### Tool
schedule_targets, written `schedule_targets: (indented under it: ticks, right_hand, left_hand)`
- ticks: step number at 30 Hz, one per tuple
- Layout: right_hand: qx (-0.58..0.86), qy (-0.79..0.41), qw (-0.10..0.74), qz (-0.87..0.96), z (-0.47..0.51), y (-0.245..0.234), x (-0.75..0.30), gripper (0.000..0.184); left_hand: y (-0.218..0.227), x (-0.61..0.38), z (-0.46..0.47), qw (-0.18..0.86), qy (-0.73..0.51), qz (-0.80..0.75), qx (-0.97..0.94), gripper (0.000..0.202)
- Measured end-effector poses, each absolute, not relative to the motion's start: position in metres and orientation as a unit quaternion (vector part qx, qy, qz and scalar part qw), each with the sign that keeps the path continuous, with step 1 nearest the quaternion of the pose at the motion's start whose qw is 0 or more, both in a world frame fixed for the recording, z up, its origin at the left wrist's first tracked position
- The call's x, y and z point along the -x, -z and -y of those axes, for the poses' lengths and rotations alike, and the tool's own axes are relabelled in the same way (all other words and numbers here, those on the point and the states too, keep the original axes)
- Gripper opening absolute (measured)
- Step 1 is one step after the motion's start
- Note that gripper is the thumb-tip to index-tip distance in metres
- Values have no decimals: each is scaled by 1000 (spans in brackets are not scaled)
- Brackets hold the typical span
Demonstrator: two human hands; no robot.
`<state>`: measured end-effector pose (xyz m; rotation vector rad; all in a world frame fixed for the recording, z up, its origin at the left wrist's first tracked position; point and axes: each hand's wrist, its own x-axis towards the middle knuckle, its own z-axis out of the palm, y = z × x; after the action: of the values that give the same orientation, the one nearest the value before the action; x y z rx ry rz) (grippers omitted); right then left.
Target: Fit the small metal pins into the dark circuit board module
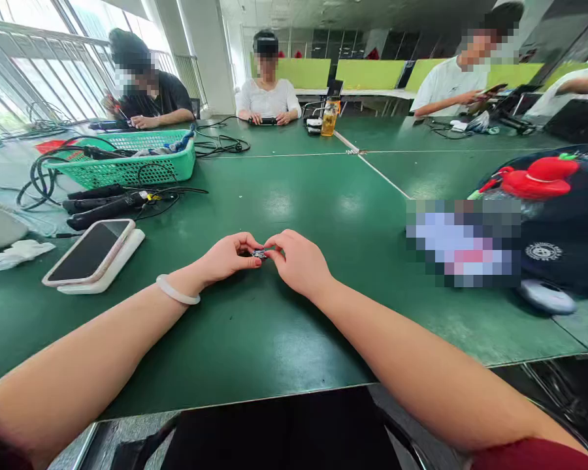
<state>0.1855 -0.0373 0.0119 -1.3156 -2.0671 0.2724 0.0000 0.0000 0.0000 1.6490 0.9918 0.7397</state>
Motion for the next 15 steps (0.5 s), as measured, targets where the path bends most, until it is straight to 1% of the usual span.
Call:
schedule_targets:
  ticks: [6,15]
  right_hand:
    - [483,-98,317,810,38,-10,-186,9]
    - [475,-96,319,815,38,-11,-183,12]
  left_hand:
    - [-1,0,0,527,-314,-403,-679,32]
    - [-5,-1,2,495,-303,-410,-703,32]
